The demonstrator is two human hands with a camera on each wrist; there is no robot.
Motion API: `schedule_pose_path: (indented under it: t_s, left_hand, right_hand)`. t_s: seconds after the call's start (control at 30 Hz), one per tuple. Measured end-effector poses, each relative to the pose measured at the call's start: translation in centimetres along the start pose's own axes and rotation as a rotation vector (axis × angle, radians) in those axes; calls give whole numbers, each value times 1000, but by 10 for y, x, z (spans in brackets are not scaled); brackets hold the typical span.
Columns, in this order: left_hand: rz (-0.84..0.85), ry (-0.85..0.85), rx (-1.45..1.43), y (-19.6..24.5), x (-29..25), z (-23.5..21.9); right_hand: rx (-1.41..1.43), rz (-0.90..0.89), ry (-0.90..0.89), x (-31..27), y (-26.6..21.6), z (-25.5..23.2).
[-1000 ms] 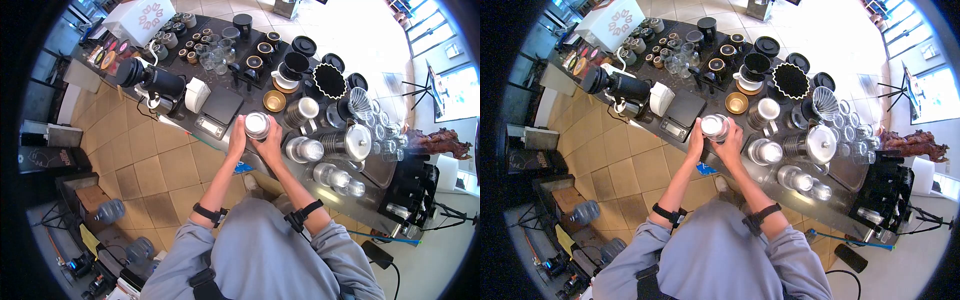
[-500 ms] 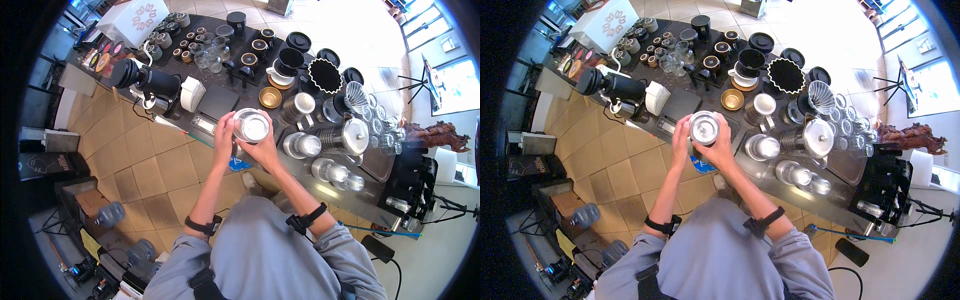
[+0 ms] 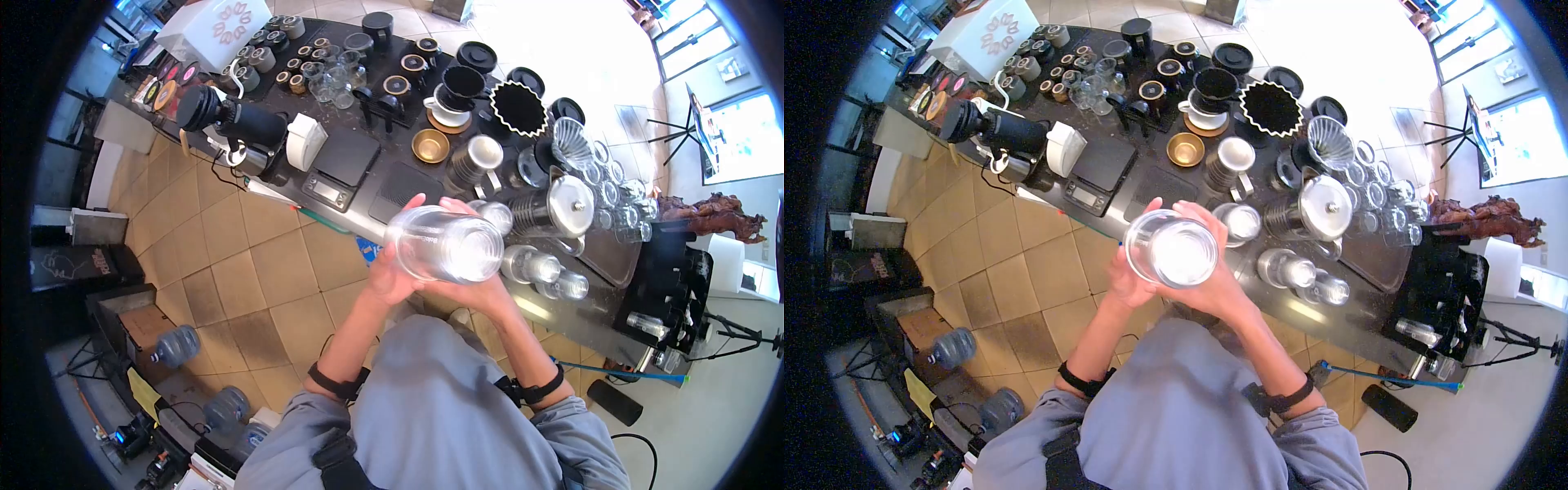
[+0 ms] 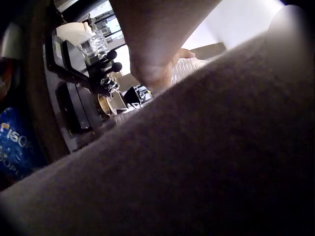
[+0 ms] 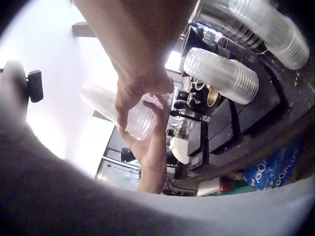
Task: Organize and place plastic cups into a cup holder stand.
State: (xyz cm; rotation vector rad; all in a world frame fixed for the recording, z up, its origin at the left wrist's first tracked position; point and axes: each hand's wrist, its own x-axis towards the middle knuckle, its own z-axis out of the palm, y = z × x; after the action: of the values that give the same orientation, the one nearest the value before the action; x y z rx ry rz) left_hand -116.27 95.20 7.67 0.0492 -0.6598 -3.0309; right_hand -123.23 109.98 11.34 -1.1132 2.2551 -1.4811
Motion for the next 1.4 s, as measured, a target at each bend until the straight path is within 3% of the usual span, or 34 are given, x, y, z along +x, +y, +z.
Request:
schedule_pose_path:
  t_s: [0.1,0.17,0.27,0.43,0.5,0.53,0.57,0.67,0.7,0.8,0.93,1.0,1.2,1.3,1.4]
  left_hand:
    - [-66,-12,-70,-31,-9,13]
    - [-100,-20,-76,-53,-12,28]
    - [-152,-39,-37,-90,-18,48]
    - [-221,-149,78,-172,-35,89]
    - [-260,-166,150,-212,-45,105]
    - [-279,-174,151,-234,-50,112]
    - [-278,-177,196,-257,-55,118]
    - [-307,-191,300,-315,-68,142]
    - [-328,-205,294,-331,-72,151]
    - [-354,-283,443,-372,-75,177]
    - [-418,-342,582,-407,-65,198]
    - [-447,-369,602,-420,-58,203]
    - [-509,-479,652,-445,-20,211]
    - [-560,-496,616,-456,9,212]
    - [-580,-542,645,-465,31,207]
  right_hand:
    - [245,138,81,-34,-12,-24]
    - [268,138,77,-59,-13,-48]
    - [448,105,256,-104,-28,-80]
    - [509,-6,409,-200,-36,-161]
    - [338,-14,234,-247,-35,-206]
    - [395,150,265,-270,-51,-223]
    - [395,160,289,-294,-58,-239]
    - [236,431,119,-358,-58,-291]
    - [231,444,141,-375,-57,-303]
    - [-71,440,-66,-416,-48,-336]
    - [-102,448,-89,-438,-40,-361]
    - [-144,560,-187,-446,-34,-371]
    - [-95,543,-50,-453,-3,-389]
    - [-121,708,-77,-440,-6,-404]
    - [-131,721,-73,-432,3,-416]
